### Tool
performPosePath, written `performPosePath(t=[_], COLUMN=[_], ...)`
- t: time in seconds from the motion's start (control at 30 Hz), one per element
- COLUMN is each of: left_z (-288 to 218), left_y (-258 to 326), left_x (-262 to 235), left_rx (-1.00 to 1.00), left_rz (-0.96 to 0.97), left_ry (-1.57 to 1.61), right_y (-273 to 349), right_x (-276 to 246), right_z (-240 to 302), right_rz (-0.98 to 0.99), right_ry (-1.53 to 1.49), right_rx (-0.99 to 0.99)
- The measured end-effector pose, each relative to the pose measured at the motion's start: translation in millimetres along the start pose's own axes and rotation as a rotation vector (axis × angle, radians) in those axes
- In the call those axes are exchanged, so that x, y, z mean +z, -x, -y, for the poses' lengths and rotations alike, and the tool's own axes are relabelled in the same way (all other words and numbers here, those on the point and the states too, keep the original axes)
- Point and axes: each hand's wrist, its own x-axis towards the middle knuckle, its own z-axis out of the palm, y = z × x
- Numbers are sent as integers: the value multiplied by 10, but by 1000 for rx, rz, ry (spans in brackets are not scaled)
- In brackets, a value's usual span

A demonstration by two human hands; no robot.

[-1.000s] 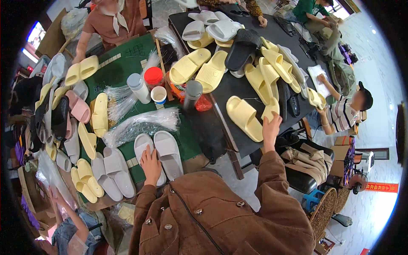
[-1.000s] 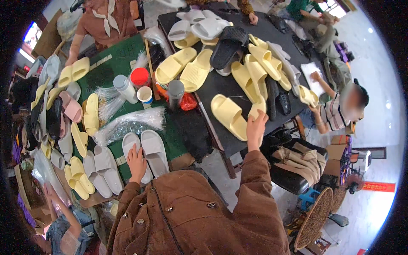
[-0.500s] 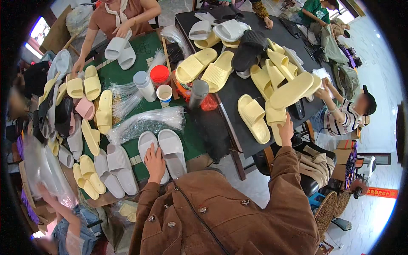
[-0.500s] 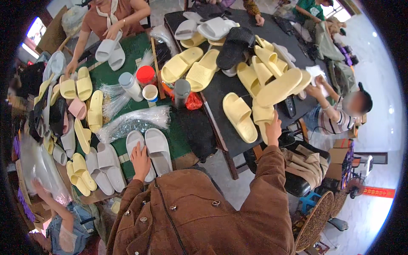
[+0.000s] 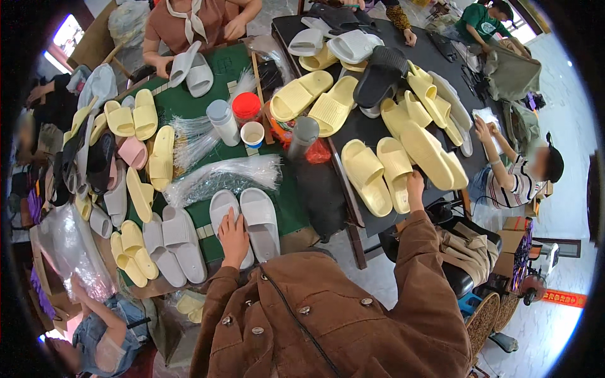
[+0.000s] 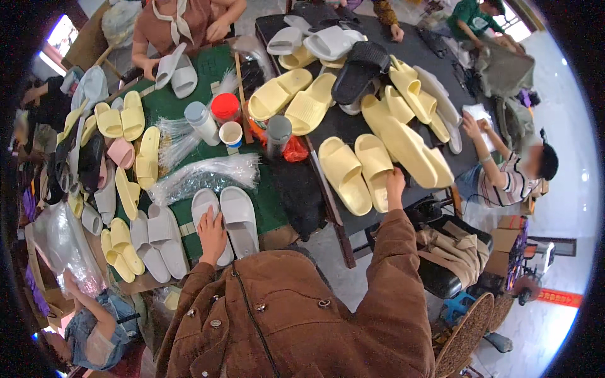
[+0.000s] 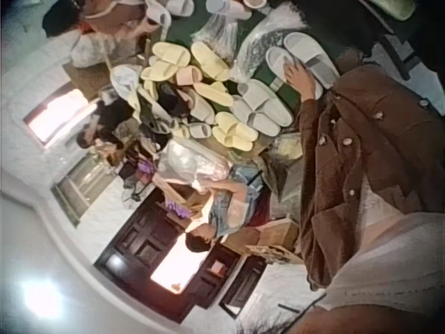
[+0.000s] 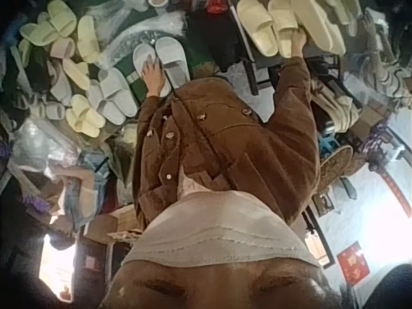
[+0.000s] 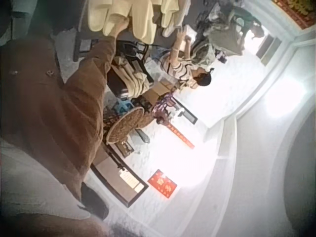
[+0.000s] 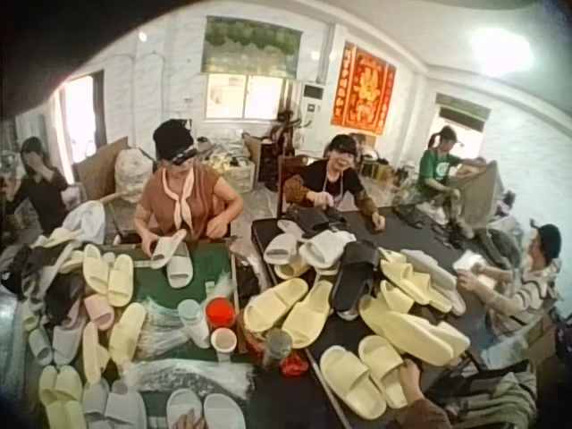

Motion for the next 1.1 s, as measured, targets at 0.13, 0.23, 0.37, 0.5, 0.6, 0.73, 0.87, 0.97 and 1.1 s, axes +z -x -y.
performPosePath(t=[0.13, 0.23, 0.37, 0.5, 0.6, 0.73, 0.87, 0.97, 1.1], left_z=[-38, -17, -61, 90, 23, -44, -20, -38, -28], left_y=[-29, 57, 193, 600, 631, 535, 423, 376, 453], left_x=[-27, -113, -235, -100, -115, 37, 294, 370, 53], left_rx=[-9, -41, -64, -208, -63, 6, -105, -158, -324], left_rz=[26, 23, -76, -37, -4, 59, 117, 10, -120], left_ry=[50, 153, 285, 408, 333, 225, 199, 236, 285], right_y=[-48, 191, 509, 977, 971, 827, 517, 368, 408], right_x=[269, 245, 334, 246, 250, 333, 538, 625, 573], right_z=[125, 519, 355, 521, 502, 781, 753, 602, 605], right_rz=[-113, 91, -142, -33, 15, 19, 13, 24, 184], right_ry=[-196, -212, -233, -218, -17, 62, 162, 191, 64], right_rx=[-160, -141, -254, -228, -250, -314, -391, -257, -325])
